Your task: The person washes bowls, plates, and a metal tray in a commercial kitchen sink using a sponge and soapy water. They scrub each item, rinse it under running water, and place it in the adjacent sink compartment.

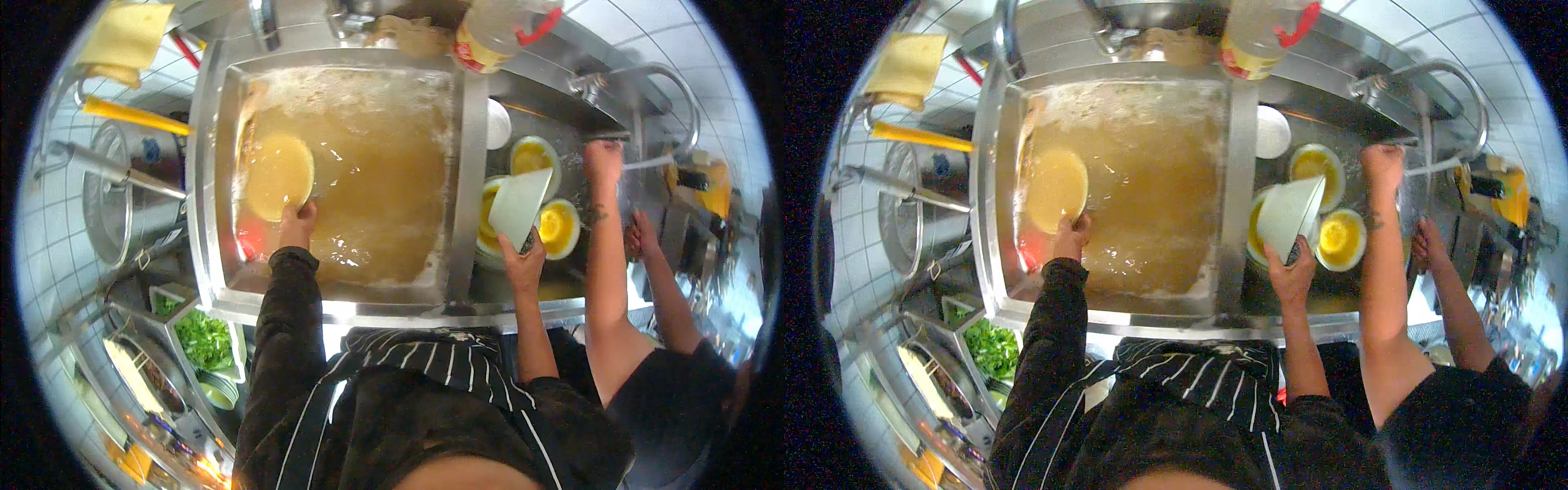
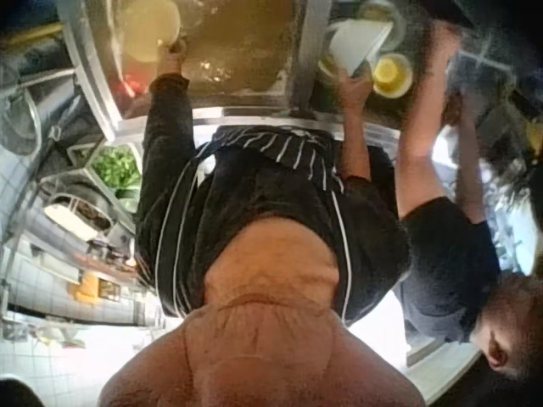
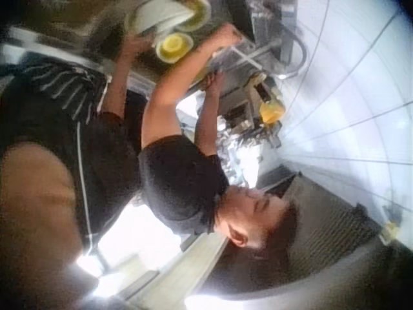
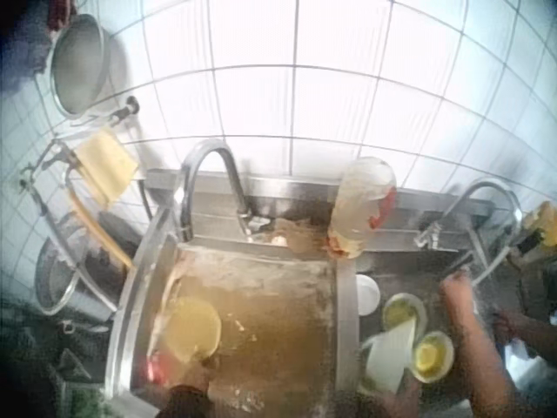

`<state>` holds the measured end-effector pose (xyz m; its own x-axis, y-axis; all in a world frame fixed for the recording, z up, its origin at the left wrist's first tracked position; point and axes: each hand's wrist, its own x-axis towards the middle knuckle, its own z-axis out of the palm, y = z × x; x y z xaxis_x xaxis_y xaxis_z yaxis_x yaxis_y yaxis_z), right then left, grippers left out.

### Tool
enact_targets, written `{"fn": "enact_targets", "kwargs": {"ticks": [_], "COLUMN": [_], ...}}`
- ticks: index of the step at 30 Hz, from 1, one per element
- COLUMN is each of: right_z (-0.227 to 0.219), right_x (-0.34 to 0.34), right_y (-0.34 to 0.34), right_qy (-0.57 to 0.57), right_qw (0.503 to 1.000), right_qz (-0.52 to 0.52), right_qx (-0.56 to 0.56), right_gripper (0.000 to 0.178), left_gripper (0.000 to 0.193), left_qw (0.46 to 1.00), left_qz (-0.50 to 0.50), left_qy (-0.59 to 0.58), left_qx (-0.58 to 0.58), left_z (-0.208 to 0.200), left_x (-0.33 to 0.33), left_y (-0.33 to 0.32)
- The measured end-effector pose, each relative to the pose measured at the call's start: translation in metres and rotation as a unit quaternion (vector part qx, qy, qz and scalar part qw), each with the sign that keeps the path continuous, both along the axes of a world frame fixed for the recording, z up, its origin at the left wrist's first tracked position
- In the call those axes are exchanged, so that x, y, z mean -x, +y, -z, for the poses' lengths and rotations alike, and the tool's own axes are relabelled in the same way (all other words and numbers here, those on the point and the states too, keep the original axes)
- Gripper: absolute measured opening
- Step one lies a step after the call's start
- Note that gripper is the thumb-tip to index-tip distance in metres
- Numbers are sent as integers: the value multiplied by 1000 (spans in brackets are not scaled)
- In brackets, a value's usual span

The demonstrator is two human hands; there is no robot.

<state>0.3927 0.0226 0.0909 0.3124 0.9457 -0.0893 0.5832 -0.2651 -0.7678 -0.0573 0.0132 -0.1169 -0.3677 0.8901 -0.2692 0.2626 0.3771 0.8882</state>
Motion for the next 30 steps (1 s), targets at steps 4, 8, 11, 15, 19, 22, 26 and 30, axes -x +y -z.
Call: {"fn": "enact_targets", "kwargs": {"ticks": [4,8,11,15,19,22,26,30], "right_z": [60,81,72,43,19,17,32,81], "right_x": [-11,-3,6,20,49,88,136,166], "right_y": [-11,-8,4,21,37,38,9,-18], "right_qy": [-74,-72,-107,-35,-10,94,90,-23], "right_qw": [996,993,989,993,986,974,913,793], "right_qz": [-1,-10,32,74,-19,-174,-391,-608], "right_qx": [46,92,98,-90,-163,-113,-70,-3], "right_gripper": [40,49,51,34,28,31,38,58], "left_gripper": [41,52,51,43,32,46,24,50], "left_qw": [984,823,856,856,974,982,958,918], "left_qz": [-123,-388,-379,-373,-122,-49,-73,-238], "left_qy": [-132,-411,-326,-327,-162,-179,-274,-302], "left_qx": [8,58,135,145,101,36,-34,96], "left_z": [-11,-25,-22,-14,-38,-76,-97,-86], "left_x": [9,20,16,-10,-51,-79,-103,-125], "left_y": [0,-5,-16,-36,-63,-93,-90,-53]}}
